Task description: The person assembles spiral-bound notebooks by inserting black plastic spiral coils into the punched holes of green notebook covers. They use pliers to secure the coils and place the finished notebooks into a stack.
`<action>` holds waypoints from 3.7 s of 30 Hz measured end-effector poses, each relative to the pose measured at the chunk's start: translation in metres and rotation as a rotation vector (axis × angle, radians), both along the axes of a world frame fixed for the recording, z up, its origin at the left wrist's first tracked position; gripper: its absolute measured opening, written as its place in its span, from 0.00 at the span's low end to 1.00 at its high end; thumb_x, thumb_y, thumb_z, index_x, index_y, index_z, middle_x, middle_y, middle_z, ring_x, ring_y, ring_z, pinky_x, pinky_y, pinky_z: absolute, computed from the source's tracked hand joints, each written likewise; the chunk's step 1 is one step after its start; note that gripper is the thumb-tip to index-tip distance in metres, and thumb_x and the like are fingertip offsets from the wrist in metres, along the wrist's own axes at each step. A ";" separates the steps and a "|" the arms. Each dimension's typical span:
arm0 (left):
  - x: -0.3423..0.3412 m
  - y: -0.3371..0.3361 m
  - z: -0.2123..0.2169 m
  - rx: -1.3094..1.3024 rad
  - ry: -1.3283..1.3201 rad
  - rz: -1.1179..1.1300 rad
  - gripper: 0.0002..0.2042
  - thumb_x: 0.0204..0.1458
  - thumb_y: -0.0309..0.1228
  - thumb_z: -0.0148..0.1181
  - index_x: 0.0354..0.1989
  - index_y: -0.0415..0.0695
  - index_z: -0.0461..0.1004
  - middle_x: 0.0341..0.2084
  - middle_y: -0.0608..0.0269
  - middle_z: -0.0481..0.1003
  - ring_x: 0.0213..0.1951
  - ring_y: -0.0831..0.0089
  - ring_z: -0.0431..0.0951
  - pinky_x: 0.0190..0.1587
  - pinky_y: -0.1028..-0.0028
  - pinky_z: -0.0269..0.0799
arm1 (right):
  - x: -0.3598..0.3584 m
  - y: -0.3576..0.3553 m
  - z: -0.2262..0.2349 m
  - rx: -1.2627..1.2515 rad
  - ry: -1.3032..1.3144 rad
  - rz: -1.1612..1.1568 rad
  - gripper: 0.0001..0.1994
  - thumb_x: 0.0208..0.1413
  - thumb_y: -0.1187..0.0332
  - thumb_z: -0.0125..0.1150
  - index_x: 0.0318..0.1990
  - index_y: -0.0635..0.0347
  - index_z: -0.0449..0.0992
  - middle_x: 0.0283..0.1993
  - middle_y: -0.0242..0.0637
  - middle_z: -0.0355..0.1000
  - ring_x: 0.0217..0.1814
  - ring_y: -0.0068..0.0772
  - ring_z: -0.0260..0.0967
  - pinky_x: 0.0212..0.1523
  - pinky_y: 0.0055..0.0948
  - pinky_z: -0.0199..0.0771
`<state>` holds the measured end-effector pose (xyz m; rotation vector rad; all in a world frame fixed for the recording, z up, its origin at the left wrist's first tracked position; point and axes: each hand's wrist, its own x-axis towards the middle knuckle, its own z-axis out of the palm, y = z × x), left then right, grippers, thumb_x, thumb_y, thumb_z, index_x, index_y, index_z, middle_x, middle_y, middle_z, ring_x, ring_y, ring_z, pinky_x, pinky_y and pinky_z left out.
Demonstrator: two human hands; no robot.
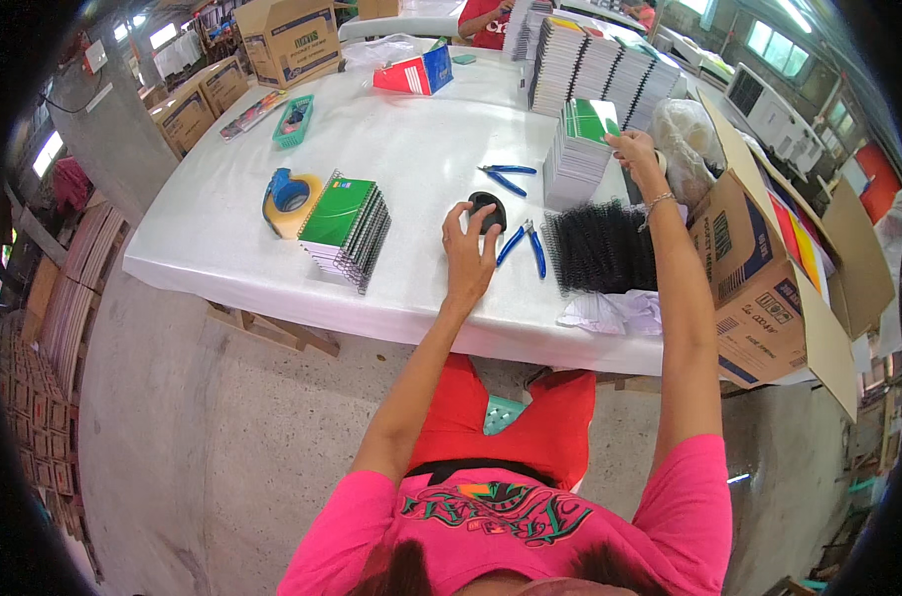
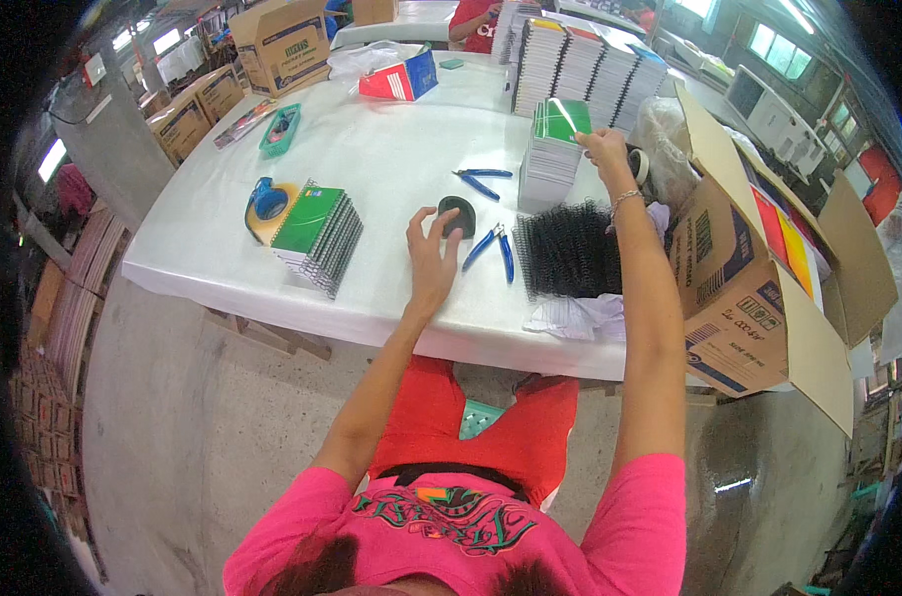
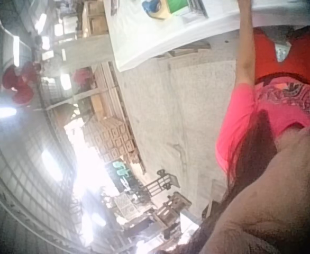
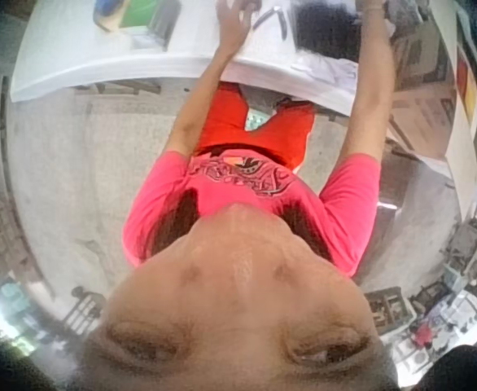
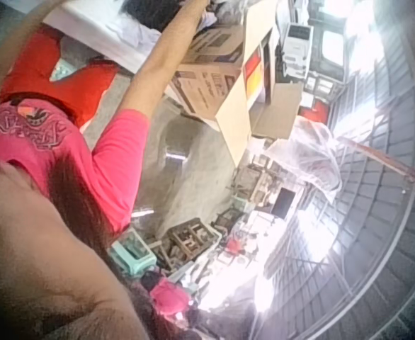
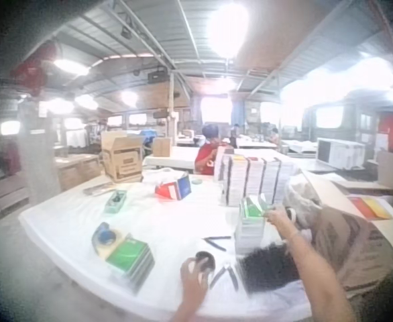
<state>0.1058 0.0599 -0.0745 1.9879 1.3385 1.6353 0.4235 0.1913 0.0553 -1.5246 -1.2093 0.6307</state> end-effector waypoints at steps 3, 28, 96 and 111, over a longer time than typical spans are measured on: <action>0.002 -0.003 0.007 0.030 -0.075 -0.027 0.13 0.58 0.29 0.57 0.52 0.48 0.76 0.52 0.53 0.64 0.59 0.54 0.62 0.62 0.59 0.58 | 0.001 -0.009 0.000 0.327 -0.158 -0.177 0.11 0.48 0.71 0.71 0.36 0.62 0.75 0.30 0.33 0.71 0.29 0.23 0.66 0.32 0.26 0.68; -0.096 -0.054 0.090 -0.036 0.559 -0.016 0.11 0.57 0.25 0.51 0.47 0.47 0.73 0.39 0.63 0.73 0.46 0.60 0.72 0.62 0.52 0.51 | -0.018 -0.185 -0.053 0.280 -0.532 -0.261 0.13 0.53 0.71 0.64 0.46 0.60 0.74 0.45 0.42 0.74 0.47 0.42 0.71 0.48 0.40 0.71; -0.056 -0.048 0.007 0.052 0.373 0.273 0.18 0.39 0.49 0.73 0.31 0.52 0.75 0.36 0.69 0.69 0.51 0.61 0.66 0.56 0.29 0.47 | 0.016 -0.206 -0.098 0.094 -0.708 -0.310 0.21 0.55 0.76 0.48 0.58 0.69 0.60 0.43 0.57 0.67 0.46 0.51 0.69 0.54 0.42 0.67; -0.061 -0.043 -0.005 0.156 0.306 0.252 0.19 0.36 0.50 0.76 0.29 0.54 0.76 0.33 0.74 0.70 0.48 0.65 0.67 0.56 0.35 0.46 | -0.089 -0.217 -0.018 0.458 0.507 -0.006 0.13 0.61 0.75 0.59 0.53 0.64 0.71 0.40 0.31 0.70 0.42 0.21 0.71 0.44 0.22 0.74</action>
